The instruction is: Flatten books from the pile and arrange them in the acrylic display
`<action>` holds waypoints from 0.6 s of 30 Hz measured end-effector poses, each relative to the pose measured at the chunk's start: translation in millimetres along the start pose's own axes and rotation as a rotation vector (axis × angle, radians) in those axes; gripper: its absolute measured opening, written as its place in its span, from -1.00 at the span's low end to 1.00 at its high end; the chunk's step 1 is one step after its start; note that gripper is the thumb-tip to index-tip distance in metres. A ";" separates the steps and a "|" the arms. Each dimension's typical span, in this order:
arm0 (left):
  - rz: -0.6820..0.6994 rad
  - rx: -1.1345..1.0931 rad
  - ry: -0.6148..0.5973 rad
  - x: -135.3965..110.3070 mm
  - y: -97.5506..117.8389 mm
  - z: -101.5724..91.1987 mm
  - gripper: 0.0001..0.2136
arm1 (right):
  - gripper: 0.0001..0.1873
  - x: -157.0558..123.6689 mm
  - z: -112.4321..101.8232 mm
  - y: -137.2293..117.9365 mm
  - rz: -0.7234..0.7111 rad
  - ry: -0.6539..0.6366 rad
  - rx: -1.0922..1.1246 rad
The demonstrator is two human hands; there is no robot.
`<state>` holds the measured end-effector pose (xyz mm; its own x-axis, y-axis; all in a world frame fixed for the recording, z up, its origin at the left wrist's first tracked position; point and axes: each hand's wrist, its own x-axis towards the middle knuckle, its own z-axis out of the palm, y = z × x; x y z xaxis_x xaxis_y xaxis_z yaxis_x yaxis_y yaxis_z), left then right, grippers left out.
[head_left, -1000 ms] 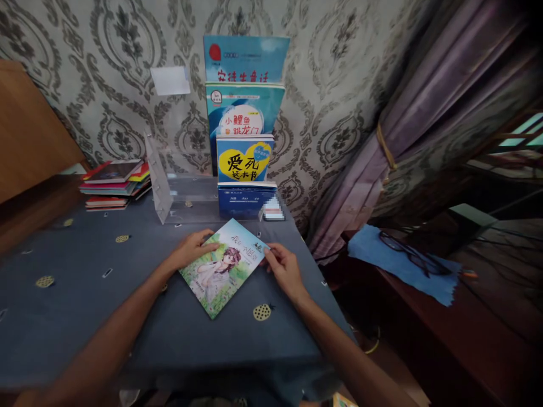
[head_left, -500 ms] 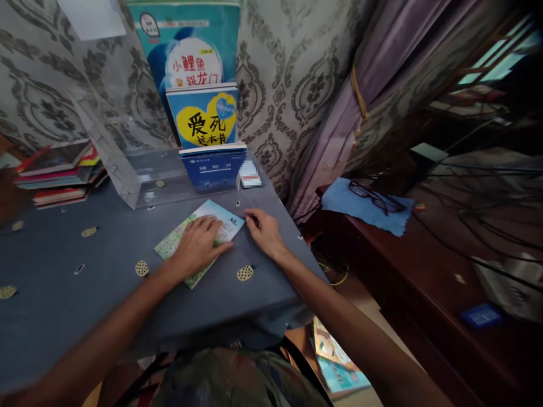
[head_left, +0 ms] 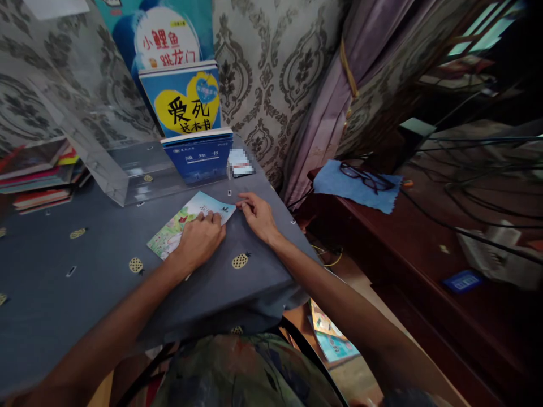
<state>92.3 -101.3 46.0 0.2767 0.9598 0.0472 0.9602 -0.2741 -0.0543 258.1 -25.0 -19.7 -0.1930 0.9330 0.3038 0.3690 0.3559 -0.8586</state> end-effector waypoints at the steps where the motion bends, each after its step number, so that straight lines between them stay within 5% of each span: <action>1: -0.011 -0.015 -0.006 0.3 -0.3 -1.4 -0.67 | -0.69 0.1 0.0 0.1 -0.001 0.002 0.007; 18: -0.007 -0.009 -0.012 0.5 -0.4 -0.4 -0.62 | -0.69 -13.2 -3.9 -25.1 -0.210 0.060 -0.106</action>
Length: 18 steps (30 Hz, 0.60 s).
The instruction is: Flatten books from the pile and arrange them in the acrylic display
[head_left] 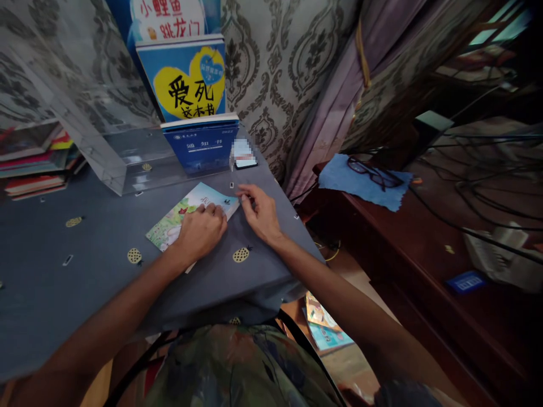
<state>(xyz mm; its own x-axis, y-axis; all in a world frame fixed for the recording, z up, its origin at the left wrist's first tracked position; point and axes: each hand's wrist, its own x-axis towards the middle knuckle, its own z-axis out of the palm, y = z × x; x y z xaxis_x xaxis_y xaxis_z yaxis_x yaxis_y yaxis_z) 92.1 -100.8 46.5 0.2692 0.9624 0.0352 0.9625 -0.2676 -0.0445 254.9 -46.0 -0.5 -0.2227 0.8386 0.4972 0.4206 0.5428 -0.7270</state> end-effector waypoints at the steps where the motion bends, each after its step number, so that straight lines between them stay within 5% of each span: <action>1: 0.005 -0.001 0.003 -0.5 0.2 0.3 -0.62 | -0.69 -0.5 0.9 -0.1 -0.010 -0.023 -0.014; 6: 0.018 -0.019 -0.004 -1.3 -9.9 -1.7 -0.65 | -0.72 -2.5 7.4 3.3 -0.007 -0.179 -0.151; 12: -0.062 -0.027 -0.019 -7.2 -50.9 -3.4 -0.69 | -0.72 -4.6 8.7 5.1 -0.008 -0.205 -0.239; 18: -0.110 0.018 -0.033 -18.4 -69.5 -4.3 -0.70 | -0.69 16.8 19.7 10.9 -0.074 -0.317 -0.237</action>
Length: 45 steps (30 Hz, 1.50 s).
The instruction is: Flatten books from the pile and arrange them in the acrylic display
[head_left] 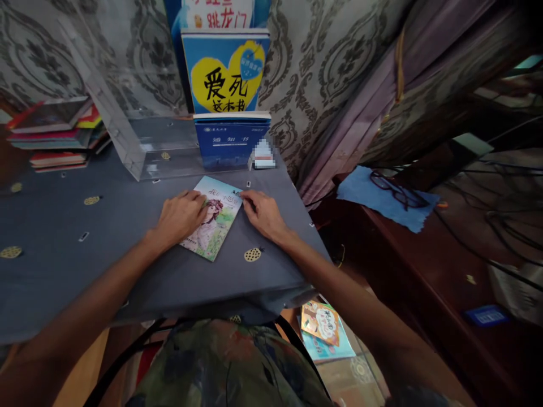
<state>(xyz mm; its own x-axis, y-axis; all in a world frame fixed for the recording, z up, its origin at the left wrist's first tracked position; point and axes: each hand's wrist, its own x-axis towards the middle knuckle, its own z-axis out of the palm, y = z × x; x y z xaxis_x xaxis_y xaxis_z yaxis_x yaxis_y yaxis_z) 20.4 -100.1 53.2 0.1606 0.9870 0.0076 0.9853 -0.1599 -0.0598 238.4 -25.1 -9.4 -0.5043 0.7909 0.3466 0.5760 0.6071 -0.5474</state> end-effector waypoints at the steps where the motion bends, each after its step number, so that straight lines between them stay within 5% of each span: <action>1: -0.008 0.004 0.007 -1.2 -0.2 -0.4 -0.69 | -0.67 7.1 2.0 2.0 -0.021 -0.021 -0.010; 6: 0.037 -0.016 0.049 -11.3 -2.9 4.2 -0.64 | -0.63 32.9 14.0 10.9 -0.085 -0.070 -0.034; 14: 0.592 -0.117 0.200 -40.2 -9.9 30.6 -0.48 | -0.62 27.1 21.4 11.5 -0.123 -0.065 -0.073; 29: 0.614 -0.090 0.386 -42.5 -6.1 45.6 -0.68 | -0.62 21.3 18.4 8.7 -0.209 -0.133 -0.043; 42: 0.524 -0.323 0.241 -40.7 -10.3 43.5 -0.63 | -0.66 13.9 12.6 -2.3 -0.218 -0.149 -0.083; 45: 0.363 -0.314 0.273 -35.3 -16.0 47.2 -0.64 | -0.67 13.1 10.3 -7.6 -0.193 -0.128 -0.127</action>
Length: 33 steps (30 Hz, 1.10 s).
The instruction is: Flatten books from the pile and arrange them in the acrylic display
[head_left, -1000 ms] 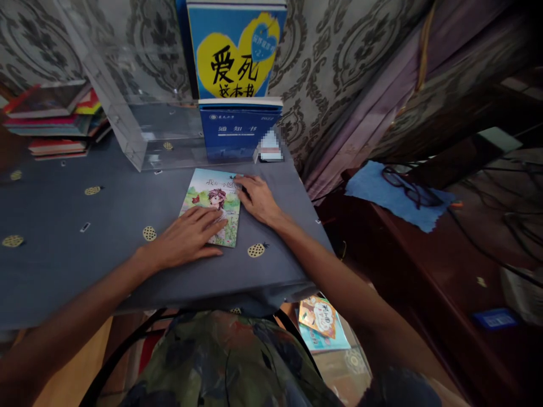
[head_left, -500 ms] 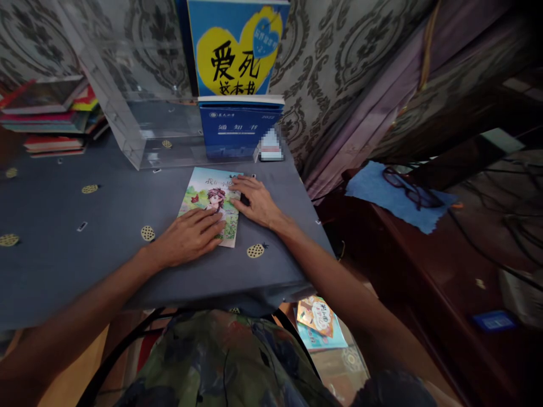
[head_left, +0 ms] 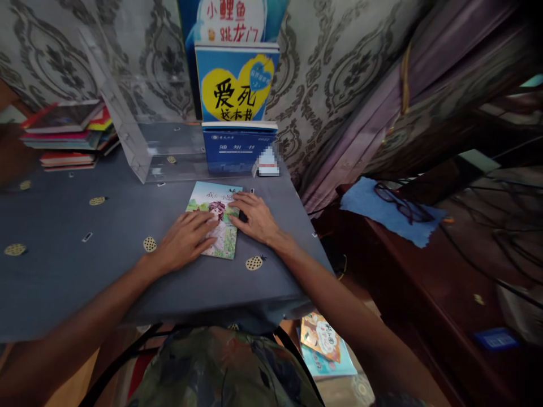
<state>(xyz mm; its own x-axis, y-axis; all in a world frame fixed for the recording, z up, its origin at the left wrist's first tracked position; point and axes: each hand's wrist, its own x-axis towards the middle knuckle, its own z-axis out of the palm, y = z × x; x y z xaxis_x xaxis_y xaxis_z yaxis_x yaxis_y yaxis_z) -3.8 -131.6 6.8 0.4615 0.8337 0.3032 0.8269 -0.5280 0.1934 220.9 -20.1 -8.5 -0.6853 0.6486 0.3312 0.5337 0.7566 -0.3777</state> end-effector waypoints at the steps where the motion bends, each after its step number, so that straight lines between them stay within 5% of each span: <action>1: -0.083 0.031 0.015 0.7 -3.8 1.2 -0.62 | -0.68 0.1 -1.3 -2.0 0.026 0.009 -0.026; 4: -0.302 0.104 0.028 3.2 -16.5 4.1 -0.56 | -0.73 0.4 -4.6 -7.4 0.136 0.043 -0.105; 9: -0.432 -0.084 0.057 10.5 -31.2 1.8 -0.56 | -0.80 -0.1 -3.7 -10.6 0.159 0.068 -0.139; 15: -0.807 -1.016 0.375 20.3 -38.3 -3.6 -0.55 | -0.83 -0.9 -3.2 -9.8 0.161 0.090 -0.089; 18: -0.971 -1.394 0.363 23.3 -36.9 -2.1 -0.59 | -0.84 -0.4 -4.9 -9.4 0.186 0.084 -0.044; 22: -0.959 -1.628 0.252 27.2 -32.2 -1.6 -0.64 | -0.86 1.2 -7.6 -6.0 0.269 0.072 0.090; 29: -0.890 -1.637 0.303 40.3 -25.1 -12.3 -0.64 | -0.57 5.2 -9.3 7.5 0.564 0.112 0.657; 33: -0.861 -1.616 0.341 50.8 -22.7 -17.5 -0.64 | -0.59 6.2 -12.2 13.1 0.664 0.037 0.986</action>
<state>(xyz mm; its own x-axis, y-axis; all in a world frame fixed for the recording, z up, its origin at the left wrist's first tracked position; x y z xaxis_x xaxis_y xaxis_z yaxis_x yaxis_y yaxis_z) -4.7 -80.0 34.1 -0.1111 0.9651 -0.2371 -0.3940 0.1763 0.9020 229.6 -5.2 -0.8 -0.3951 0.9043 -0.1618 0.1565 -0.1073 -0.9818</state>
